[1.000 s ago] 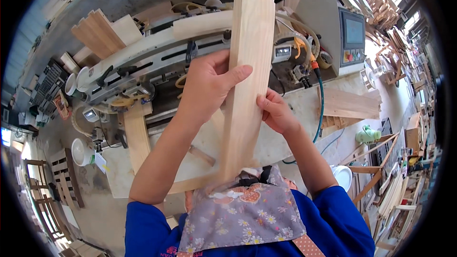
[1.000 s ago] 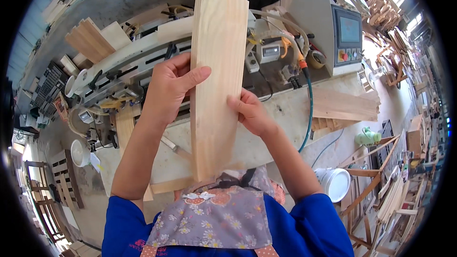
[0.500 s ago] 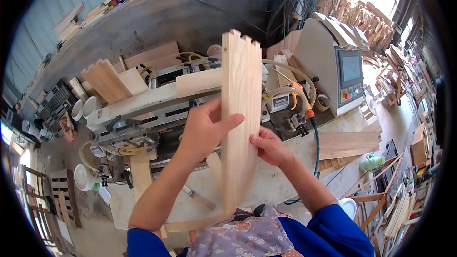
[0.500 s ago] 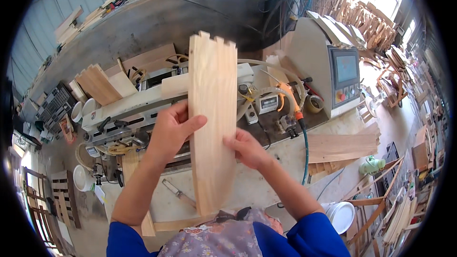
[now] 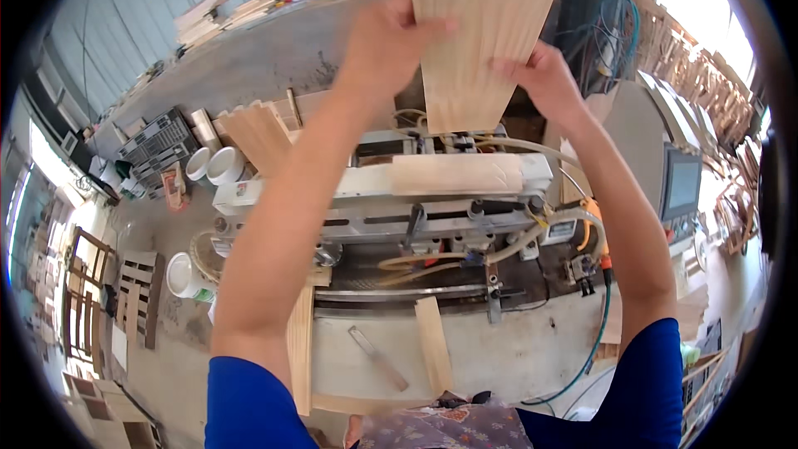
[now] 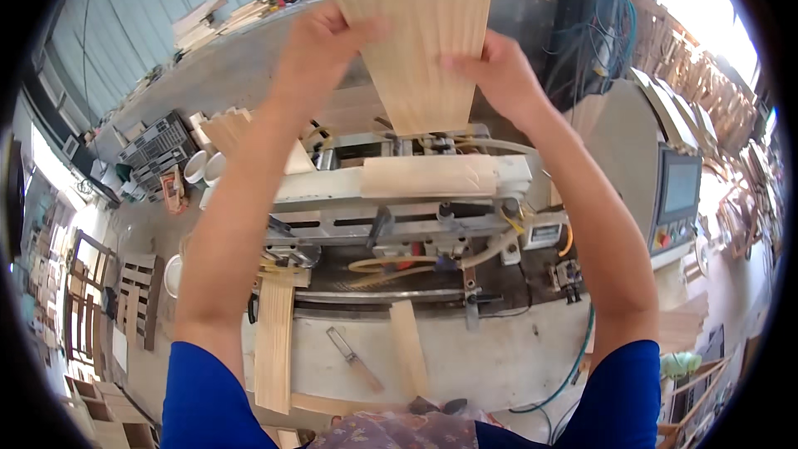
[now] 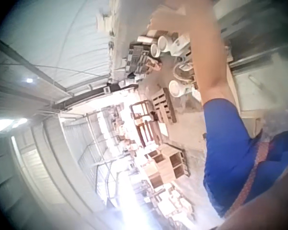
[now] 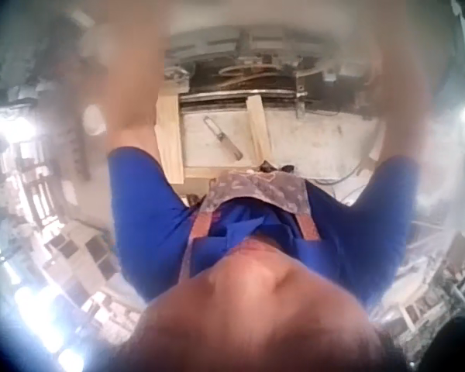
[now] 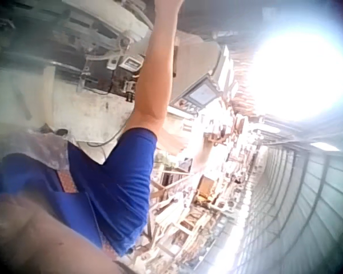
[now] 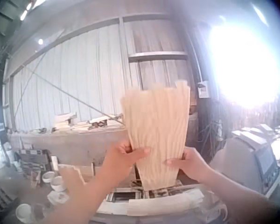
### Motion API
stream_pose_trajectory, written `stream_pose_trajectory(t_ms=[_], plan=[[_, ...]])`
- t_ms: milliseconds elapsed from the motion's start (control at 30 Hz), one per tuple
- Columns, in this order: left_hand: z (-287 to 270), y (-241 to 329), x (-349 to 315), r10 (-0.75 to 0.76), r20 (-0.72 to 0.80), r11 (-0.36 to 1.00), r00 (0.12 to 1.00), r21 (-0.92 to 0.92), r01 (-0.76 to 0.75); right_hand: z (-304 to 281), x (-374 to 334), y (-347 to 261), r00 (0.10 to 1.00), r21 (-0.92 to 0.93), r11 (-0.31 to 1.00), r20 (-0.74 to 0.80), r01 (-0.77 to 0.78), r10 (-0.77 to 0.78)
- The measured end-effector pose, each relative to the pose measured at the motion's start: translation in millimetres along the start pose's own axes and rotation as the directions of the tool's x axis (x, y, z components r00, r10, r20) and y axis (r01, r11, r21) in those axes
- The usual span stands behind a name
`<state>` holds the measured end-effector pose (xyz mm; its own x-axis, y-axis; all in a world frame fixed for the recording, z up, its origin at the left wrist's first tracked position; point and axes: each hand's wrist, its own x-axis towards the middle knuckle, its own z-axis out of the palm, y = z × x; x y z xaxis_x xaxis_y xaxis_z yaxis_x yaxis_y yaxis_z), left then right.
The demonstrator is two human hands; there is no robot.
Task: The person operates a wood processing machine by loading and unloading wooden planks, using controls on a touchscreen interface and clearing debris from the workspace.
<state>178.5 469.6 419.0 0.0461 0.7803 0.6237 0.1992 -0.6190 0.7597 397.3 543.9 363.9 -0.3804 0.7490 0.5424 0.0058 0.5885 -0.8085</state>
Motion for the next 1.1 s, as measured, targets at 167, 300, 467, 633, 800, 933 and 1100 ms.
stream_pose_trajectory(t_ms=[167,300,467,633,800,933,1100], plan=[[-18,-103,-10,-0.125,-0.027,0.989,0.992,0.079,0.127,39,8,103,0.994,0.098,0.989,0.028,-0.112,0.109],[-6,-137,-20,-0.291,0.021,0.957,0.957,0.013,0.290,38,-5,141,0.983,0.037,0.983,0.012,-0.181,0.181],[-19,-138,-17,-0.412,-0.016,0.909,0.911,0.068,0.412,53,0,127,0.948,0.050,0.948,0.053,-0.315,0.313],[-9,-145,-17,-0.459,0.036,0.888,0.888,0.004,0.459,40,-6,140,0.919,0.006,0.923,0.099,-0.385,0.382],[2,-176,-35,-0.414,-0.005,0.906,0.910,0.096,0.413,40,-26,168,0.878,-0.180,0.901,0.218,-0.394,0.427],[10,-185,-50,-0.521,0.067,0.854,0.851,0.031,0.520,30,-32,171,0.842,-0.322,0.848,0.209,-0.421,0.498],[31,-189,-45,-0.522,0.112,0.850,0.845,-0.008,0.526,15,-29,143,0.844,-0.424,0.807,0.160,-0.410,0.512]])
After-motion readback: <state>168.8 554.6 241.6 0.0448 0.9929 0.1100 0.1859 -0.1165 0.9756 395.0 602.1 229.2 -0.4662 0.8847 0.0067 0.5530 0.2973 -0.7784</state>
